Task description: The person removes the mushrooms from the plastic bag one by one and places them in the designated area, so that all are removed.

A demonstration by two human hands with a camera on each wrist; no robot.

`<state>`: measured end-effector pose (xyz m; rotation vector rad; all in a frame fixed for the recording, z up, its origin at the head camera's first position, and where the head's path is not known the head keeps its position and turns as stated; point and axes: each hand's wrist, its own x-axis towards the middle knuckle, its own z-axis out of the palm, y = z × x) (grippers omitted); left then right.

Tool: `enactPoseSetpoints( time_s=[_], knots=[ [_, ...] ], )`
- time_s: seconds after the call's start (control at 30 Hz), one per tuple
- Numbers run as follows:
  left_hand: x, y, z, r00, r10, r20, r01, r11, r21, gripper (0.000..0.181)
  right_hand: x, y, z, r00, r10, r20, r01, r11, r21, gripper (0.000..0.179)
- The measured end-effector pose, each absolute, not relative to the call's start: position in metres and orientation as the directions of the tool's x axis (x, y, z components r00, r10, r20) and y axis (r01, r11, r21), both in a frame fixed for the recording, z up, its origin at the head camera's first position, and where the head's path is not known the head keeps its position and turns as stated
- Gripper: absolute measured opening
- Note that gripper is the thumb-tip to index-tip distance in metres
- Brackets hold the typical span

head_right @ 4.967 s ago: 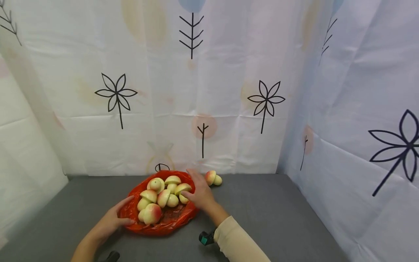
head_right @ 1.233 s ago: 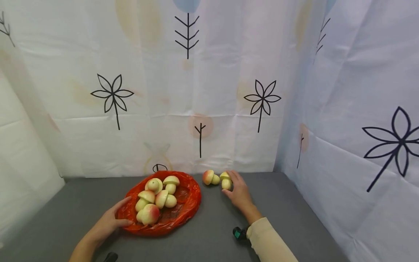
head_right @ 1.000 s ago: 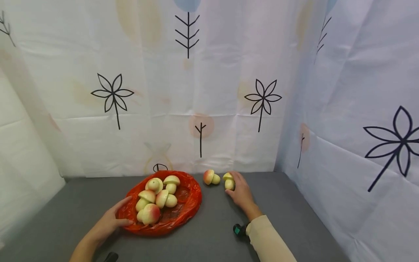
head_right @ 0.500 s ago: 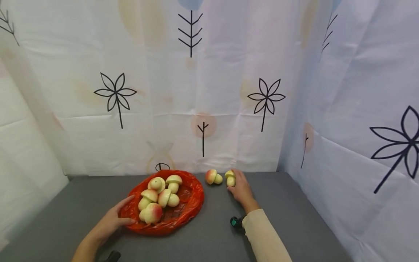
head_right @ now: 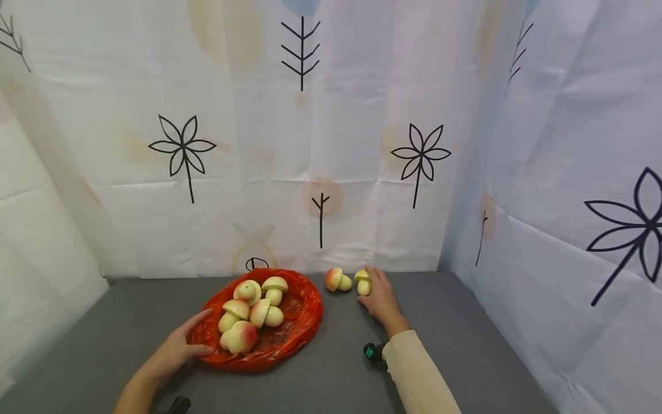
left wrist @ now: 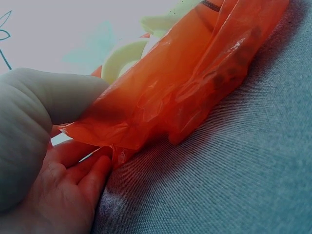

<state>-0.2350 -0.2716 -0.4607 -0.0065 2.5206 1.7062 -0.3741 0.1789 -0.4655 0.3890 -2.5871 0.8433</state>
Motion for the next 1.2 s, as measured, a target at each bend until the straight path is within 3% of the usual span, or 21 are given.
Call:
enactPoseSetpoints(
  time_s=[0.17,0.67,1.2],
  knots=[
    [-0.234,-0.271,-0.459,-0.995,0.061,-0.084,-0.056,0.366,0.929,0.090,-0.370,0.180,-0.464,-0.867,-0.147,0.476,-0.402,0.771,-0.494,0.082],
    [-0.233,-0.270,-0.459,-0.994,0.050,-0.094,-0.070,0.356,0.932,0.090,-0.362,0.180,-0.434,-0.890,-0.200,0.411,-0.400,0.775,-0.489,0.080],
    [-0.234,-0.272,-0.460,-0.993,0.061,-0.097,-0.069,0.355,0.932,0.091,-0.348,0.143,-0.404,-0.768,-0.292,0.570,-0.577,0.703,-0.417,0.048]
  ],
)
